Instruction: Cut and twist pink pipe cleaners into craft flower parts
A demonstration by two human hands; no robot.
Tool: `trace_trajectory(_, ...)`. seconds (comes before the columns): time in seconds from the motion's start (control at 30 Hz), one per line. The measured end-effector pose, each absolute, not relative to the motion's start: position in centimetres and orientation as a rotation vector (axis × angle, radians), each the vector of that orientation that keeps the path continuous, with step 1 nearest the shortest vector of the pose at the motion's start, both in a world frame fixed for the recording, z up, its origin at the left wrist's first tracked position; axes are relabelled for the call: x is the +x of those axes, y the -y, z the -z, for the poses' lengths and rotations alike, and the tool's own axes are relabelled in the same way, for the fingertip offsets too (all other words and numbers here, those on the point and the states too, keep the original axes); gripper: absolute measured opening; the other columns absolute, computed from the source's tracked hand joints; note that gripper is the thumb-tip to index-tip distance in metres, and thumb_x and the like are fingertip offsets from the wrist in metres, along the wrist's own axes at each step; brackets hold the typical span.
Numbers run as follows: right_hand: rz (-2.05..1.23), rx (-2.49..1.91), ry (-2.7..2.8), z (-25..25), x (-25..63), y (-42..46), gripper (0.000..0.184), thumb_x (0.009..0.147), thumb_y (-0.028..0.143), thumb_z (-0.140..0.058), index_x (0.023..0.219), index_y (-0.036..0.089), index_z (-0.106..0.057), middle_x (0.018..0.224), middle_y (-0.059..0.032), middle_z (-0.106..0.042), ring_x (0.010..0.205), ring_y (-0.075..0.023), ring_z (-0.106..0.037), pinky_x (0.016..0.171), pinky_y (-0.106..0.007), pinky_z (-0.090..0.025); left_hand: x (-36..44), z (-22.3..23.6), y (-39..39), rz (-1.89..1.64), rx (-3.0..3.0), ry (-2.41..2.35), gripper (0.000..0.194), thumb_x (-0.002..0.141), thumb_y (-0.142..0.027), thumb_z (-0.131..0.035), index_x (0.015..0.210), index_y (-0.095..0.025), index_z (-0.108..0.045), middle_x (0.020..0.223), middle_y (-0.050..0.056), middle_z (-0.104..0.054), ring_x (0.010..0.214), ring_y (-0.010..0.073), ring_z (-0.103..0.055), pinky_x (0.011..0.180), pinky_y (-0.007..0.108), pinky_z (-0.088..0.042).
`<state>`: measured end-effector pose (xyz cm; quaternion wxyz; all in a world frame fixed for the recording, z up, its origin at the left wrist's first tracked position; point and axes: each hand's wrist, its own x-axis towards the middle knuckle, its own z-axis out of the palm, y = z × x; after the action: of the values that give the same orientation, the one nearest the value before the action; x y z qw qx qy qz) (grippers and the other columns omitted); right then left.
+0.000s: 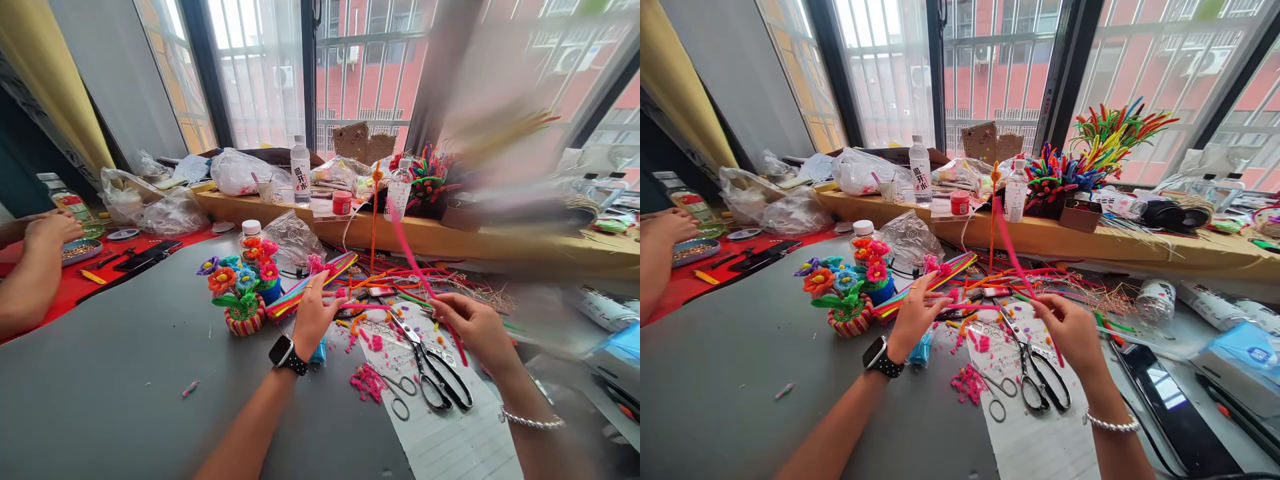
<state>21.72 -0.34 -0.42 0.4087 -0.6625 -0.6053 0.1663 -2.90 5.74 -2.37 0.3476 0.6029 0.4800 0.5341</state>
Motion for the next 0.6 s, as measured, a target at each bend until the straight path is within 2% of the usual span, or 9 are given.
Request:
trace_trajectory(0.07, -0.531, -1.575, 1.707, 0.1, 20.4, 0.3, 0.031, 0.077, 0.043, -0.047, 0.079, 0.016, -0.062, 0.065, -0.0045, -0.065, 0.059, -0.0178, -0.059, 0.053, -0.026, -0.044, -2.4, 2.3, -5.4, -1.289, 1.531, -1.085, 0.048, 0.061, -0.032, -0.065, 0.106, -0.017, -0.053, 0.113, 0.011, -0.053, 0.077, 0.0173, -0.060, 0.061, 0.025, -0.050)
trace_trajectory(0.13, -0.587, -1.516, 1.901, -0.1, 19.5, 0.4, 0.029, 0.078, 0.042, -0.047, 0.075, 0.018, -0.064, 0.065, -0.0037, -0.065, 0.059, -0.0168, -0.058, 0.052, -0.024, -0.043, -2.1, 2.0, -5.1, -1.142, 1.412, -0.901, 0.041, 0.068, -0.037, -0.059, 0.103, -0.015, -0.054, 0.101, 0.010, -0.060, 0.068, 0.0148, -0.061, 0.053, 0.023, -0.049)
trace_trajectory(0.23, -0.449, -1.506, 2.042, -0.1, 18.8, 0.6, 0.021, 0.076, 0.036, -0.053, 0.070, 0.020, -0.065, 0.068, -0.0028, -0.066, 0.057, -0.0165, -0.057, 0.052, -0.025, -0.043, -2.0, 1.4, -4.7, -1.153, 1.224, -0.820, 0.030, 0.071, -0.036, -0.057, 0.089, -0.012, -0.060, 0.082, 0.007, -0.065, 0.058, 0.0104, -0.059, 0.055, 0.020, -0.048)
trace_trajectory(0.33, -0.098, -1.539, 1.687, 0.2, 18.1, 0.8, 0.020, 0.076, 0.036, -0.052, 0.078, 0.019, -0.064, 0.078, -0.0062, -0.065, 0.064, -0.0185, -0.059, 0.060, -0.030, -0.046, -1.7, 1.0, -4.3, -1.259, 1.000, -0.757, 0.021, 0.070, -0.032, -0.059, 0.077, -0.012, -0.062, 0.075, 0.004, -0.065, 0.065, 0.0105, -0.061, 0.065, 0.021, -0.049)
trace_trajectory(0.4, -0.046, -1.545, 1.375, 0.4, 17.2, 0.9, 0.026, 0.075, 0.040, -0.052, 0.081, 0.017, -0.062, 0.073, -0.0068, -0.063, 0.062, -0.0190, -0.059, 0.062, -0.032, -0.047, -1.4, 0.9, -3.9, -1.260, 0.886, -0.678, 0.019, 0.070, -0.030, -0.060, 0.078, -0.013, -0.062, 0.078, 0.004, -0.065, 0.072, 0.0112, -0.061, 0.072, 0.021, -0.048)
trace_trajectory(0.47, -0.455, -1.488, 1.286, 0.6, 16.0, 0.9, 0.030, 0.072, 0.045, -0.055, 0.073, 0.015, -0.063, 0.060, -0.0045, -0.062, 0.054, -0.0182, -0.059, 0.056, -0.032, -0.049, -0.9, 0.9, -3.4, -1.223, 0.828, -0.614, 0.019, 0.069, -0.028, -0.061, 0.081, -0.014, -0.062, 0.080, 0.004, -0.066, 0.075, 0.0122, -0.061, 0.074, 0.022, -0.047)
trace_trajectory(0.53, -0.871, -1.267, 1.117, 0.8, 15.1, 0.8, 0.033, 0.072, 0.046, -0.056, 0.075, 0.014, -0.064, 0.068, -0.0063, -0.065, 0.061, -0.0187, -0.062, 0.059, -0.032, -0.051, -0.2, 1.0, -2.8, -1.160, 0.801, -0.572, 0.018, 0.069, -0.026, -0.062, 0.081, -0.013, -0.062, 0.081, 0.005, -0.065, 0.075, 0.0127, -0.062, 0.074, 0.023, -0.047)
trace_trajectory(0.6, -1.030, -1.061, 0.912, 0.8, 14.6, 0.7, 0.032, 0.072, 0.045, -0.057, 0.081, 0.016, -0.065, 0.080, -0.0060, -0.067, 0.074, -0.0181, -0.062, 0.068, -0.030, -0.051, 0.3, 1.1, -2.3, -1.044, 0.831, -0.556, 0.019, 0.069, -0.025, -0.061, 0.083, -0.011, -0.061, 0.079, 0.006, -0.065, 0.071, 0.0126, -0.062, 0.073, 0.024, -0.047)
